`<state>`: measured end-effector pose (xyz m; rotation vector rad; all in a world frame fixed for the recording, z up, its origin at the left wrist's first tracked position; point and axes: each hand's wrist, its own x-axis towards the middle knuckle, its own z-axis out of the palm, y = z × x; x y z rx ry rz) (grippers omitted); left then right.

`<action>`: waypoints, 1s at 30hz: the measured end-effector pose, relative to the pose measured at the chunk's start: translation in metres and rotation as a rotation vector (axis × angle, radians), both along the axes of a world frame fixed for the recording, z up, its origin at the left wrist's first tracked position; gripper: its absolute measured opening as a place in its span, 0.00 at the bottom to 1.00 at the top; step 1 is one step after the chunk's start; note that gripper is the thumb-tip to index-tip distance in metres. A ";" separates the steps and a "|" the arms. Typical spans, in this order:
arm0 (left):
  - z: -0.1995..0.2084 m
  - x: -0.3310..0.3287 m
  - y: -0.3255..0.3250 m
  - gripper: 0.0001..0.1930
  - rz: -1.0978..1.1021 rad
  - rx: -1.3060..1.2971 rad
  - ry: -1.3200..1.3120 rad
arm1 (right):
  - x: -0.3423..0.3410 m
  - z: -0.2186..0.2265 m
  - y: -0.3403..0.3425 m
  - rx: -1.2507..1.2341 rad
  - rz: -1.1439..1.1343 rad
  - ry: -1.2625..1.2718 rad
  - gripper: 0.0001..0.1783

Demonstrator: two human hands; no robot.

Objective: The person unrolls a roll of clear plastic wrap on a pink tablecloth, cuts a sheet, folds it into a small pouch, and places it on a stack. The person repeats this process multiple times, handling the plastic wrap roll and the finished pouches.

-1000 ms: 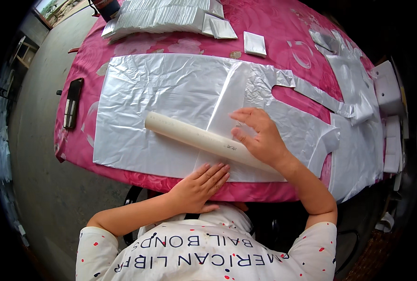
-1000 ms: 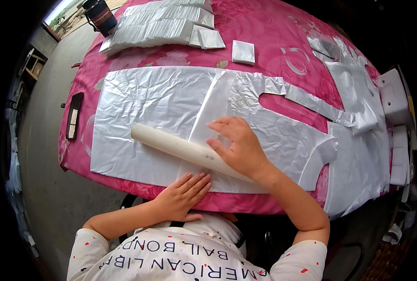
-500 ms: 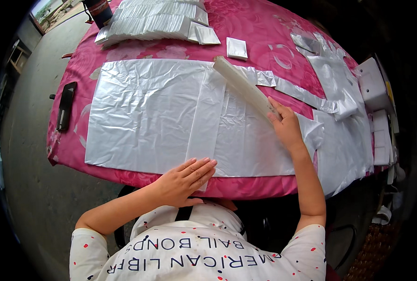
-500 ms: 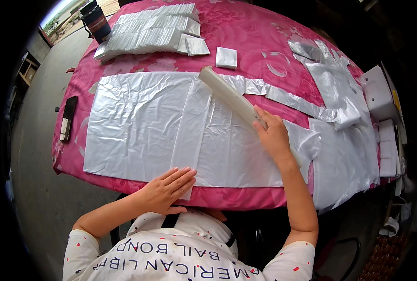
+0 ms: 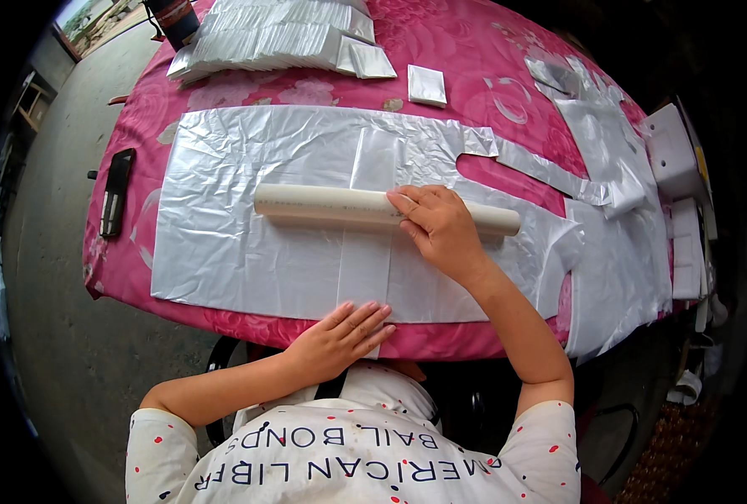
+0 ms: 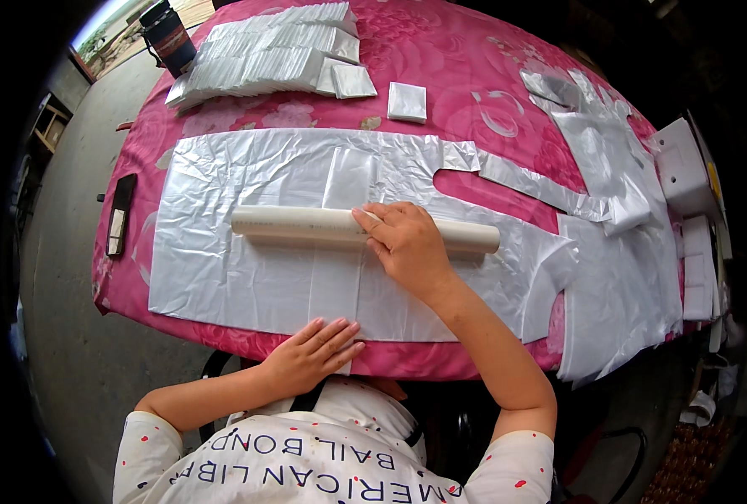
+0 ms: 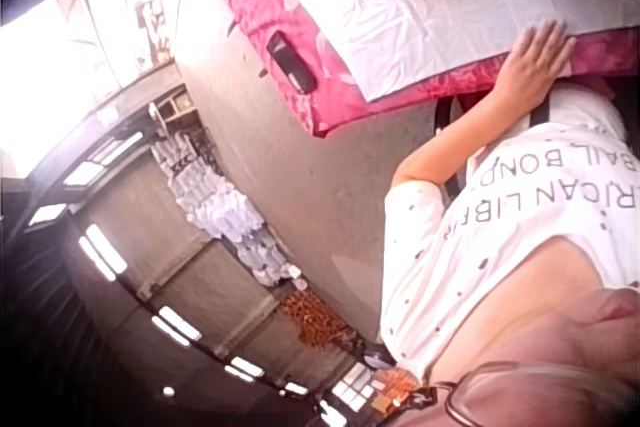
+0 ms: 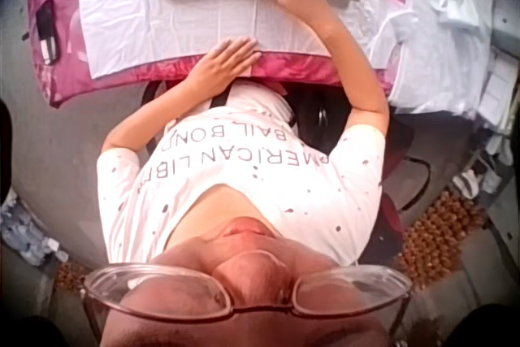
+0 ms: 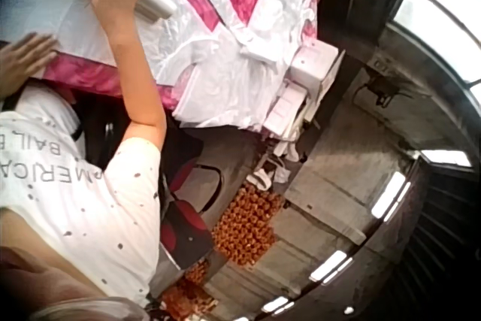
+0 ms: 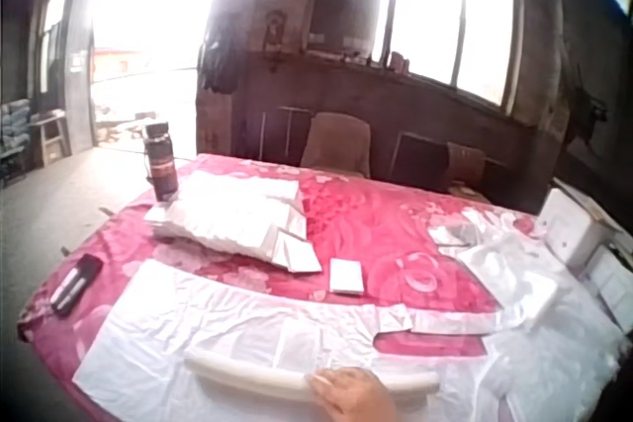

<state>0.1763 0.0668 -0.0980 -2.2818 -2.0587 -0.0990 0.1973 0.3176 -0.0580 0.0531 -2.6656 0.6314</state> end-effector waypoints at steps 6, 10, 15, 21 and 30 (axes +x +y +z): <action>0.013 -0.022 -0.002 0.25 -0.161 -0.039 -0.136 | -0.063 -0.007 0.037 0.045 -0.069 0.082 0.22; 0.015 -0.038 -0.009 0.23 -0.218 0.012 -0.274 | -0.050 -0.002 0.017 0.008 0.030 0.095 0.24; 0.014 -0.048 -0.009 0.21 -0.277 0.082 -0.388 | 0.014 -0.007 -0.026 -0.221 0.412 -0.258 0.29; 0.016 -0.058 -0.009 0.27 -0.238 0.221 -0.738 | 0.042 -0.010 -0.053 -0.123 0.341 -0.206 0.27; 0.022 -0.076 0.018 0.39 0.125 0.205 -0.690 | 0.041 -0.015 -0.050 -0.151 0.064 -0.056 0.16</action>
